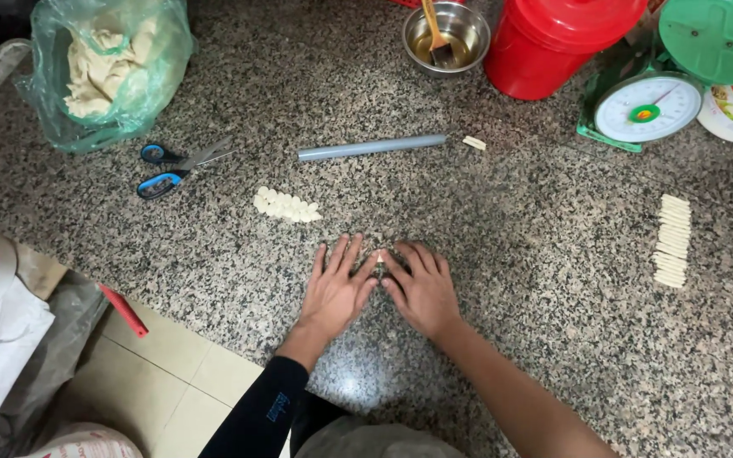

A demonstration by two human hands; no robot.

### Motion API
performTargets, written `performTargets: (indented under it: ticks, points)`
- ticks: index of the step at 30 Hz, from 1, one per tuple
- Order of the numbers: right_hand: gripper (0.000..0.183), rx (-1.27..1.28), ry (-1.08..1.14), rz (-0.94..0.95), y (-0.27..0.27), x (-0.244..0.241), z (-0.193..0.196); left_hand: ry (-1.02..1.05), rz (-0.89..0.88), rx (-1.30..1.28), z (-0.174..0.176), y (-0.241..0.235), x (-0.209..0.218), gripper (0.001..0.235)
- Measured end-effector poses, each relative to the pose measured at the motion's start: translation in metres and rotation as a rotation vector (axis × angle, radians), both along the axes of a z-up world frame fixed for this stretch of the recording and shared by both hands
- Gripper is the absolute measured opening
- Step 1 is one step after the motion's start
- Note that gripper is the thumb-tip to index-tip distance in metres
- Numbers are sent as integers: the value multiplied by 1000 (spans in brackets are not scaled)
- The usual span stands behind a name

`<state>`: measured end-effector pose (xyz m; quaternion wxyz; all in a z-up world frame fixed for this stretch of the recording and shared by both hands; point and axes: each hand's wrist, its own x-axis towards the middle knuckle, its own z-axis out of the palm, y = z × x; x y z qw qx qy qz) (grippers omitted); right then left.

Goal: The recorder is making small leaf-like shapes and rolling them around a stick from a larger piece of dough in a bakery setting.

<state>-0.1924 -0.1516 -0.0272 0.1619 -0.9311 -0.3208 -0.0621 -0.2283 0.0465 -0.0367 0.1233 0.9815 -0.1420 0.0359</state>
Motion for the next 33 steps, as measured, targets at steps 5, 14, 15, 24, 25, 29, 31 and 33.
performTargets:
  ticks: [5, 14, 15, 24, 25, 29, 31, 33]
  points:
    - [52, 62, -55, 50, -3, -1, -1, 68, 28, -39, 1, 2, 1, 54]
    - [47, 21, 8, 15, -1, 1, -7, 171, 50, -110, -4, 6, 10, 55]
    - [49, 19, 34, 8, -3, 0, -8, 114, 7, -64, -6, 5, 8, 57]
    - [53, -25, 20, -12, -2, 2, -7, 289, 68, -124, 6, 6, 12, 56]
    - [53, -25, 22, -12, -1, 2, -9, 290, 69, -124, 5, 8, 9, 56]
    - [50, 7, 12, -2, -4, 1, -11, 201, 24, -46, 4, 9, 1, 60]
    - [51, 43, 10, 18, -6, 1, -9, 196, 18, -22, 2, 9, 0, 61]
    - [48, 89, -20, 76, -9, 0, -8, 180, 26, -43, -2, 8, -1, 61]
